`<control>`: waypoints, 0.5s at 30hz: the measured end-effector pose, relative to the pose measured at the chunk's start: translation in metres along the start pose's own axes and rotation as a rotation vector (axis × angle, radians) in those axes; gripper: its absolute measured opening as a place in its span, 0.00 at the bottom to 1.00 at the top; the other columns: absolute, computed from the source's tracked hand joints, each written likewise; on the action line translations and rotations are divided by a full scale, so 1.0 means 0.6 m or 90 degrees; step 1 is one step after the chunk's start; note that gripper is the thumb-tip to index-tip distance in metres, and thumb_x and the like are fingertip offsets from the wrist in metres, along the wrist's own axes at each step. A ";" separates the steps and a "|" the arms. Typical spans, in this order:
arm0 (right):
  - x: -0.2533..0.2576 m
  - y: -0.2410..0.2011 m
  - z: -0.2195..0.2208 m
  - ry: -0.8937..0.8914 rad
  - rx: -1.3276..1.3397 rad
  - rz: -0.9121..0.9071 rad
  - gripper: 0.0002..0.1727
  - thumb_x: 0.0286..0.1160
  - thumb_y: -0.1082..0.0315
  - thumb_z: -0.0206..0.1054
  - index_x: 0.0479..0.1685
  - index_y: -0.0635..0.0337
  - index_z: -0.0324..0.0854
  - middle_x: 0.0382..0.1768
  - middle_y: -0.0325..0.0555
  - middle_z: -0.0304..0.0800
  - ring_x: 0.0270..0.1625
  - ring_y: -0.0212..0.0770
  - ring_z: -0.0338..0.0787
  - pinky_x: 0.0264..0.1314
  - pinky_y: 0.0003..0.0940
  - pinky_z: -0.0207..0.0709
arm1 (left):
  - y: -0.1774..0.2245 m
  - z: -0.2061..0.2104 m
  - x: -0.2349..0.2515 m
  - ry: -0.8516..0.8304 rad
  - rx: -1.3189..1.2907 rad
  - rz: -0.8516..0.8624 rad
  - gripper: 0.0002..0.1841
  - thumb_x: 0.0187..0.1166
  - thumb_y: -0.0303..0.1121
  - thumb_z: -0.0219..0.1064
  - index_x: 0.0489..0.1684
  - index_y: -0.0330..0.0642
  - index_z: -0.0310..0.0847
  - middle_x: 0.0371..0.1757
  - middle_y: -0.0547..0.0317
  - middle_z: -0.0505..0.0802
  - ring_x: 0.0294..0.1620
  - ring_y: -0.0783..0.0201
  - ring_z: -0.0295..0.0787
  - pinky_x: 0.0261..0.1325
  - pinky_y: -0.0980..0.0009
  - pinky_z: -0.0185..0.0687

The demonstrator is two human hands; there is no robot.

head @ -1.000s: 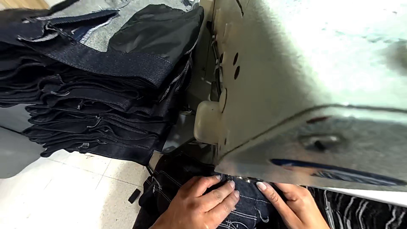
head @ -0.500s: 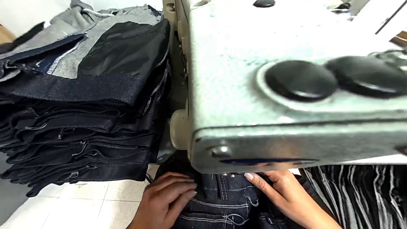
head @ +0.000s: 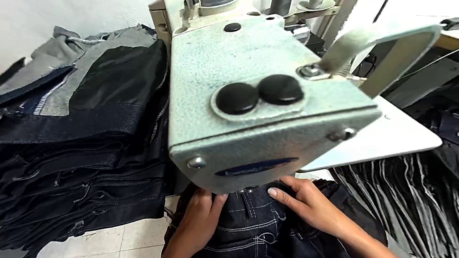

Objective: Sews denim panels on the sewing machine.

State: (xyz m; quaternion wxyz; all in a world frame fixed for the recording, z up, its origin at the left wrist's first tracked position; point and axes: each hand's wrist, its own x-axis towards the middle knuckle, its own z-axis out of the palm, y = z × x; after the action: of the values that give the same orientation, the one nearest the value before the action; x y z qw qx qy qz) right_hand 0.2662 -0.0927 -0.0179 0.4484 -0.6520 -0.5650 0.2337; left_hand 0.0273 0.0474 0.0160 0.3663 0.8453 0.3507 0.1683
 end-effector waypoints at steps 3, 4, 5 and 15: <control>0.001 0.003 0.009 -0.013 0.063 0.038 0.24 0.84 0.42 0.59 0.36 0.53 0.87 0.26 0.27 0.85 0.31 0.14 0.82 0.36 0.17 0.75 | 0.004 0.010 0.001 0.012 -0.073 0.012 0.26 0.88 0.48 0.54 0.61 0.31 0.84 0.54 0.49 0.94 0.61 0.67 0.89 0.70 0.65 0.82; 0.006 0.004 0.014 -0.008 0.079 0.049 0.23 0.84 0.44 0.59 0.35 0.53 0.86 0.26 0.26 0.84 0.31 0.13 0.81 0.36 0.16 0.75 | 0.004 0.015 0.002 0.045 -0.100 0.032 0.22 0.87 0.42 0.57 0.59 0.29 0.84 0.53 0.49 0.94 0.60 0.70 0.89 0.69 0.69 0.82; 0.015 0.004 0.017 0.005 0.095 0.062 0.21 0.84 0.46 0.60 0.34 0.52 0.86 0.26 0.24 0.84 0.32 0.12 0.81 0.38 0.15 0.76 | 0.005 0.018 0.006 0.084 -0.102 0.041 0.19 0.85 0.37 0.59 0.57 0.27 0.85 0.52 0.47 0.94 0.60 0.68 0.90 0.69 0.69 0.82; 0.069 -0.022 0.020 0.062 0.194 0.188 0.11 0.83 0.61 0.63 0.35 0.52 0.86 0.27 0.25 0.84 0.33 0.14 0.82 0.42 0.17 0.77 | -0.001 -0.014 0.050 -0.008 -0.031 -0.124 0.20 0.75 0.24 0.68 0.60 0.17 0.81 0.60 0.31 0.90 0.65 0.54 0.85 0.73 0.67 0.72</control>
State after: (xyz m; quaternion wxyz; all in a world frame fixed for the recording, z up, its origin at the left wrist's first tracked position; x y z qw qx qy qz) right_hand 0.2599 -0.0502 -0.0041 0.5295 -0.6630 -0.3991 0.3474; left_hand 0.0434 0.0732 0.0222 0.4035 0.7991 0.4248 0.1352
